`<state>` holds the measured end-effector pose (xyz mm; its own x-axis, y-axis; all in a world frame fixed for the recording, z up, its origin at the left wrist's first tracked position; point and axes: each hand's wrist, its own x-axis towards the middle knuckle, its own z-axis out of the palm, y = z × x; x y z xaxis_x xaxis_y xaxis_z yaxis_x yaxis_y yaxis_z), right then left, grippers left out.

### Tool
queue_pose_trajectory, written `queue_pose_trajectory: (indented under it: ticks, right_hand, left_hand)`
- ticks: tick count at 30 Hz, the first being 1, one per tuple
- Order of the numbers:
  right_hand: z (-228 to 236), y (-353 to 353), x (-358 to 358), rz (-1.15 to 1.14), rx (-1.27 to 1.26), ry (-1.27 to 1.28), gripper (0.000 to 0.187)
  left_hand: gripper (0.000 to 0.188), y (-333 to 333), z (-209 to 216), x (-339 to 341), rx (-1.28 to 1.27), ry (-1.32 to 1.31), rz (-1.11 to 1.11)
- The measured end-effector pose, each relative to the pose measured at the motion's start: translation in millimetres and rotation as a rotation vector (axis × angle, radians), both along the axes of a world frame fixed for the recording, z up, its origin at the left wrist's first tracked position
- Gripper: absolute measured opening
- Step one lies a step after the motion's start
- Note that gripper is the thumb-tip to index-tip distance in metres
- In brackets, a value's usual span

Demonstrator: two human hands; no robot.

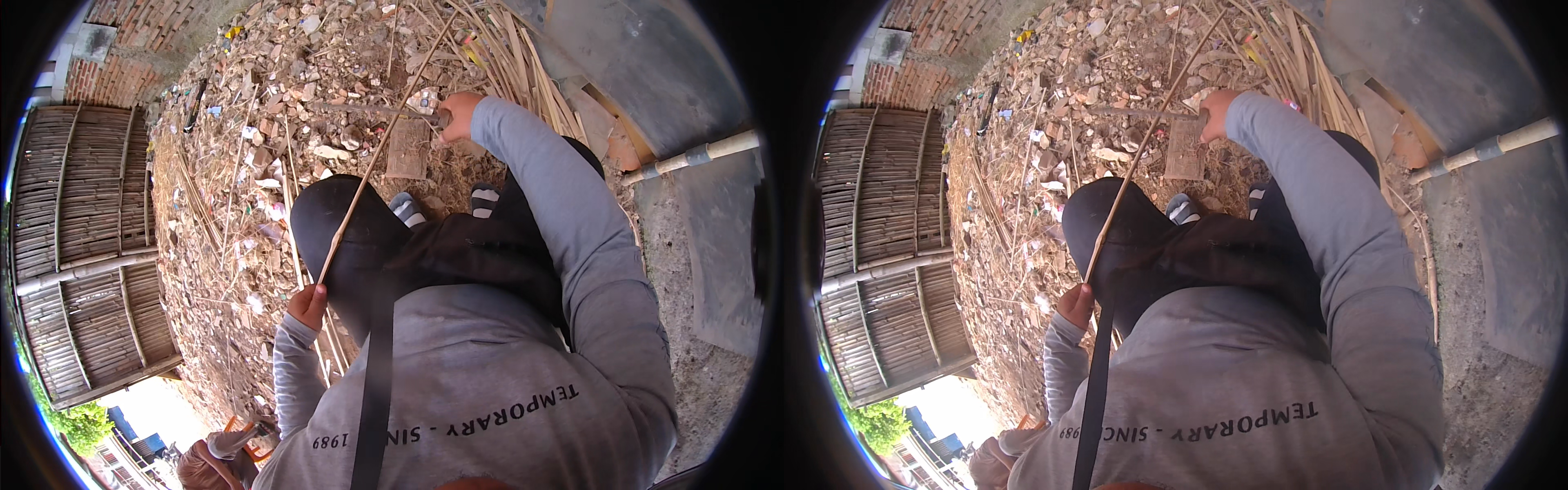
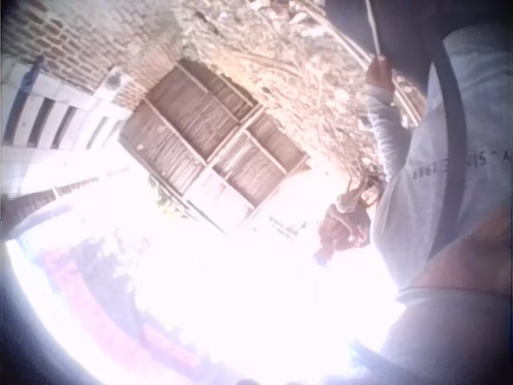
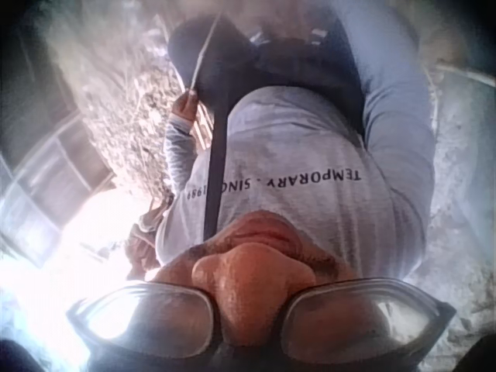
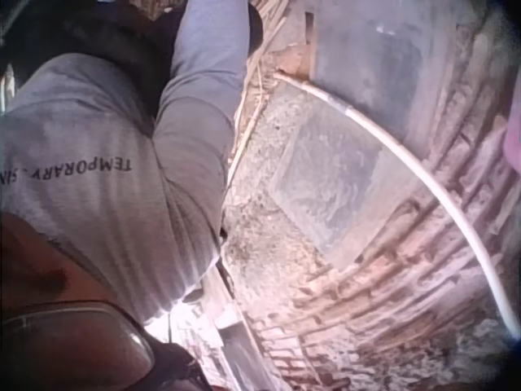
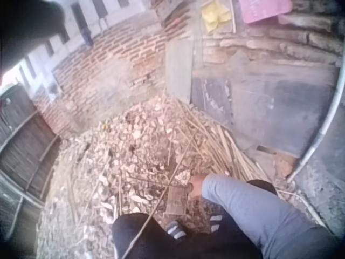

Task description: The person strips thin layers from a bamboo pole using a knife, working outdoors on the ground.

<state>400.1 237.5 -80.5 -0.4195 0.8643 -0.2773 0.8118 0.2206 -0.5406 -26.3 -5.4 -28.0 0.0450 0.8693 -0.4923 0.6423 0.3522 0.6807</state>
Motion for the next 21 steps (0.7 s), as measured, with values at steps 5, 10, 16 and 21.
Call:
queue_pose_trajectory:
  ticks: [5, 10, 16, 21]
  right_hand:
    - [24.3, -4.5, -10.8, -0.027, 0.011, -0.119, 0.055]
    - [25.7, -22.3, -23.6, 0.133, -0.046, -0.08, 0.053]
    - [2.4, 8.7, 6.5, -0.152, 0.009, -0.043, 0.054]
    - [22.6, -22.7, -26.6, 0.062, -0.011, -0.076, 0.052]
  left_hand:
    - [0.049, -2.8, 12.2, 11.0, 0.105, 0.077, -0.043]
    - [0.049, -0.1, 8.0, 10.1, 0.089, 0.113, -0.086]
    - [0.047, 3.4, 9.0, 7.2, 0.092, 0.087, -0.092]
    - [0.044, -2.1, -2.3, -2.7, 0.012, 0.006, -0.042]
